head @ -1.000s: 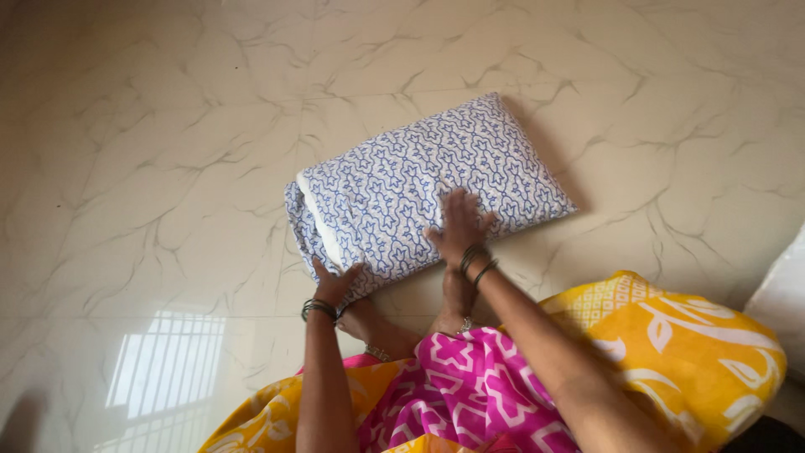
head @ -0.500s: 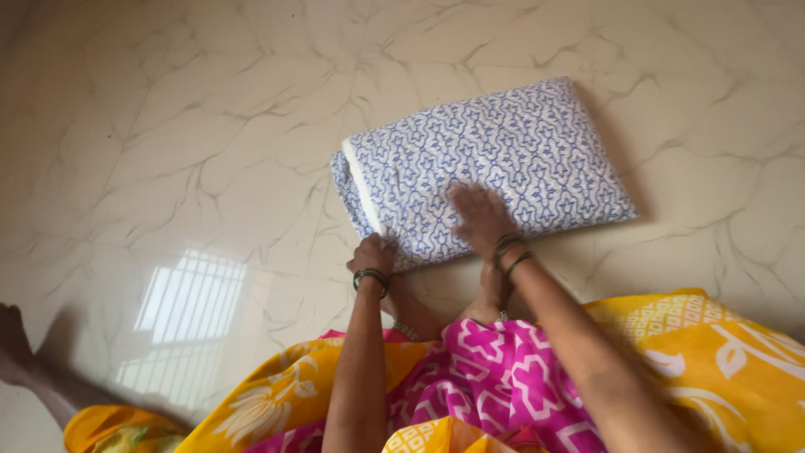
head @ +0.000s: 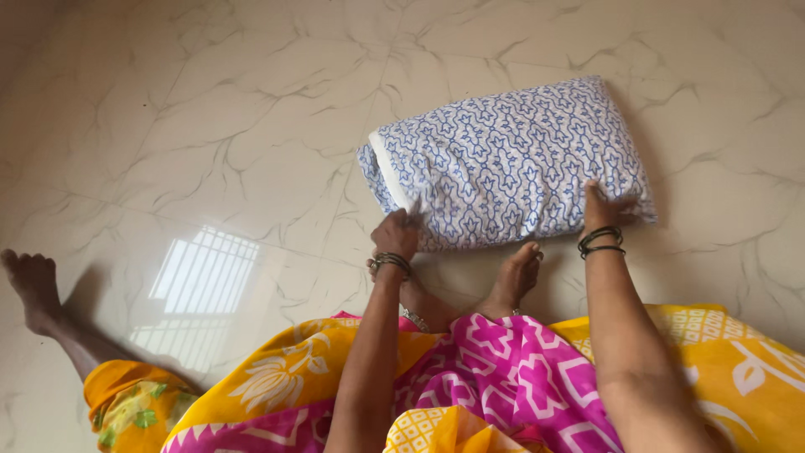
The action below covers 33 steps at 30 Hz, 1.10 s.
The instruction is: The person inserts a white pillow into a blue and white patterned pillowcase. They align the corners, push the pillow inside, and smooth the case over the pillow to complete the task.
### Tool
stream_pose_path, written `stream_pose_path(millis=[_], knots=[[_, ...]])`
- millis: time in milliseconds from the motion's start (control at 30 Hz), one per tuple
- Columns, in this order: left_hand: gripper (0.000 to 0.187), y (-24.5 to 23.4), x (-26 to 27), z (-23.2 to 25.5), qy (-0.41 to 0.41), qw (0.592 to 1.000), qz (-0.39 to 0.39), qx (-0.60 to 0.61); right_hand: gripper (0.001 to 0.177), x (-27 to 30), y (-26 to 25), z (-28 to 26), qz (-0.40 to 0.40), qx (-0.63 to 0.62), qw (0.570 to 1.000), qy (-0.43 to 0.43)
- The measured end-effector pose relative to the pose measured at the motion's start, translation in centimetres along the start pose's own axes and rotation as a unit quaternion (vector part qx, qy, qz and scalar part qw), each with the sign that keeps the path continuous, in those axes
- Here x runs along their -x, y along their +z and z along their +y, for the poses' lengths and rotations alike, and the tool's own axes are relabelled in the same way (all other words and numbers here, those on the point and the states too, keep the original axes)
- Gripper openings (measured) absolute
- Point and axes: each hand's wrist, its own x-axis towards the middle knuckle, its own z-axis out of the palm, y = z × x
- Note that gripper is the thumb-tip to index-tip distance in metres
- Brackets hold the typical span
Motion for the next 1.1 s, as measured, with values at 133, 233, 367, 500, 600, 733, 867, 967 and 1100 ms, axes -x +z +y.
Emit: stream_pose_path(millis=[133, 233, 367, 500, 600, 733, 867, 967, 1100], knots=[[0.027, -6.7, -2.7, 0.7, -0.024, 0.924, -0.193, 0.33, 0.076, -2.7, -1.2, -0.3, -0.077, -0.127, 0.989, -0.014], [0.021, -11.9, -3.4, -0.7, 0.035, 0.875, -0.315, 0.365, 0.049, -3.5, -5.0, -2.8, -0.031, -0.123, 0.987, -0.099], [0.021, -16.2, -3.9, -3.5, 0.221, 0.941, -0.203, -0.154, 0.016, -3.1, -11.5, -6.1, 0.17, 0.017, 0.949, -0.264], [0.058, -14.7, -3.5, -3.5, -0.068, 0.987, 0.037, -0.141, 0.022, -2.3, -7.0, -9.1, 0.094, -0.002, 0.876, -0.472], [0.075, -9.8, -4.7, -4.7, -0.019, 0.997, 0.032, -0.066, 0.051, 2.1, -0.1, -9.2, 0.019, 0.161, 0.847, -0.507], [0.1, -2.9, -3.1, -6.6, -0.066, 0.997, -0.02, -0.028, 0.081, 5.4, 0.9, -7.8, -0.118, 0.281, 0.92, -0.247], [0.098, -2.5, -3.3, -6.3, -0.122, 0.99, -0.07, -0.006, 0.091, 4.0, -1.9, -6.3, -0.177, 0.266, 0.93, -0.183], [0.082, -5.2, -4.4, -6.7, -0.011, 0.997, -0.038, 0.059, 0.086, 0.8, -5.2, -7.5, -0.253, 0.272, 0.902, -0.221], [0.069, -11.9, -4.7, -7.6, 0.044, 0.992, -0.104, 0.053, 0.07, 1.4, -12.7, -10.8, -0.279, 0.343, 0.866, -0.234]])
